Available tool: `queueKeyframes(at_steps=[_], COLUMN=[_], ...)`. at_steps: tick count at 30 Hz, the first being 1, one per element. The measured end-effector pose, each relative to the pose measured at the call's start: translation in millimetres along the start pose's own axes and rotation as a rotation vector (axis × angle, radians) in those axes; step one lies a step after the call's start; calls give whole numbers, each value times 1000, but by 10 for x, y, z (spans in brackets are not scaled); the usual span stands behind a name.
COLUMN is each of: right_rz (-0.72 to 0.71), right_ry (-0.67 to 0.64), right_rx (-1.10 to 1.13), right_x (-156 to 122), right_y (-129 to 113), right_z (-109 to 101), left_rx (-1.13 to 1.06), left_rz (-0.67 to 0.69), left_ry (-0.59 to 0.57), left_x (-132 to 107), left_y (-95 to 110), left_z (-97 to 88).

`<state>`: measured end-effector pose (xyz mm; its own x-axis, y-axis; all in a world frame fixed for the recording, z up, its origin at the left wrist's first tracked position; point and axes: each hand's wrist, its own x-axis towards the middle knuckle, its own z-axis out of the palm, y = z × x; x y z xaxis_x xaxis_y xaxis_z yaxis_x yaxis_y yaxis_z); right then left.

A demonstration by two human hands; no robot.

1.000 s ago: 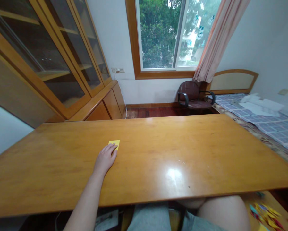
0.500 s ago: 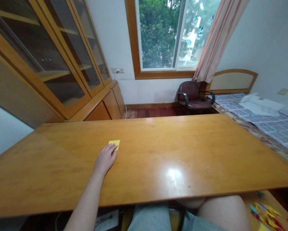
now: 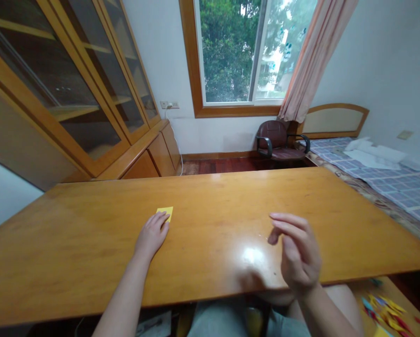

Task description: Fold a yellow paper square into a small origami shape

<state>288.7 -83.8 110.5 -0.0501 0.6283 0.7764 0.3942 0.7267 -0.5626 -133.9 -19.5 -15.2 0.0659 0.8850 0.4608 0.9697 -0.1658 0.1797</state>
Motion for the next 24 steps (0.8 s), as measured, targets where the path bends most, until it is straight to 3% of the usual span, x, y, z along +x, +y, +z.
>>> queueKeyframes(at_steps=[3, 8, 11, 15, 18, 20, 24], right_rz=[35, 108, 145, 165, 160, 160, 182], right_ry=[-217, -454, -416, -392, -424, -431, -419], right_rx=[-153, -341, -371, -382, -396, -403, -413], right_x=[-35, -420, -513, -481, -468, -483, -531], right_y=[494, 1121, 1279, 1281, 1242, 1242, 1306], right_z=[88, -4, -42, -9, 22, 27, 12], left_rx=[4, 6, -42, -163, -307, -440, -869], left_rz=[31, 68, 78, 33, 13, -1, 46], left_ry=[25, 64, 88, 108, 53, -31, -363], left_x=[0, 16, 23, 52, 133, 191, 68], left_y=[-10, -9, 33, 198, 498, 802, 1475], left_z=[11, 2, -34, -110, -268, -473, -1044])
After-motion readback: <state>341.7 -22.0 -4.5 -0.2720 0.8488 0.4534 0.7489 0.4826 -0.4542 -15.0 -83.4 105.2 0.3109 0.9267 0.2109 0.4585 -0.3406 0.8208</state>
